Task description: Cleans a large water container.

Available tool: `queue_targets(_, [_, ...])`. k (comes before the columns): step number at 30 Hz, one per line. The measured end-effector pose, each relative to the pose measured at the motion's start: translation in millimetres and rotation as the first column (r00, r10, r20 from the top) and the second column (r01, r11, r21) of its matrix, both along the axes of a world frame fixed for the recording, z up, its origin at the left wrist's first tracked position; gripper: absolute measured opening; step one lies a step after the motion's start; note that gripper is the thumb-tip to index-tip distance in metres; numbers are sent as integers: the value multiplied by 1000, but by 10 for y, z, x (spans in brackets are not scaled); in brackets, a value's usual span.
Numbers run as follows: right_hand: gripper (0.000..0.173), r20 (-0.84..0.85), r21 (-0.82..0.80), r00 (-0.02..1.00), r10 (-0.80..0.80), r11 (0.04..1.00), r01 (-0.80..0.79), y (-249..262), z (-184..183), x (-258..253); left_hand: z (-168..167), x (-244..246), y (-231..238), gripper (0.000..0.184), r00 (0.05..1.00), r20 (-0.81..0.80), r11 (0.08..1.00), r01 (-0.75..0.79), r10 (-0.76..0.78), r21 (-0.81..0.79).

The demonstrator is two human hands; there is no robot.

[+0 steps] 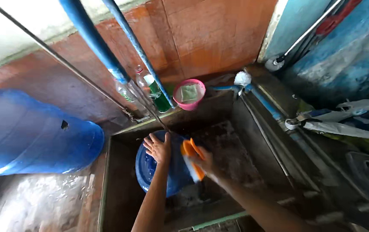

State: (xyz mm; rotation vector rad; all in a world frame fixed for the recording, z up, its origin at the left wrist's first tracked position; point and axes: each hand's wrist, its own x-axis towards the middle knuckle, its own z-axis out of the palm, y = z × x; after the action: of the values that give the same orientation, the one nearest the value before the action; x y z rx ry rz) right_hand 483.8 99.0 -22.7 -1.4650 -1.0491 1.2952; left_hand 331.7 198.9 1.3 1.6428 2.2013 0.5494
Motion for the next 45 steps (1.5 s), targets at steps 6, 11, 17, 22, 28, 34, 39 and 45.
queue_targets(6, [51, 46, -17, 999, -17, 1000, 18, 614, -171, 287, -143, 38, -223, 78, 916, -8, 897, 394, -401, 200])
queue_targets(11, [56, -99, -58, 986, -136, 990, 130, 6, -284, 15, -43, -5, 34, 93, 954, 30, 953, 297, -299, 51])
queue_targets(17, [48, -20, -113, 1000, -7, 994, 5, 766, -118, 596, -131, 97, -329, 80, 858, -13, 832, 502, -514, 235])
queue_targets(22, [52, -100, -89, 986, -135, 988, 126, 37, -112, 114, 17, 52, -113, 86, 969, -45, 970, 241, -243, -41])
queue_targets(28, [49, 84, -68, 996, -4, 998, 10, 824, 41, 493, -168, 61, -624, 90, 834, -84, 815, 550, -545, 183])
queue_targets(34, [55, 74, -92, 997, 20, 996, -13, 182, 176, 87, -105, -71, -479, 91, 940, -14, 935, 339, -340, 105])
queue_targets(39, [56, 505, -196, 783, 363, 932, -306, 1384, 634, 156, -260, 257, -1098, 94, 664, -81, 639, 741, -743, 208])
queue_targets(45, [44, 707, -147, 580, 404, 887, -438, 1097, 1022, -326, 47, 340, -1197, 83, 395, -60, 399, 906, -917, -141])
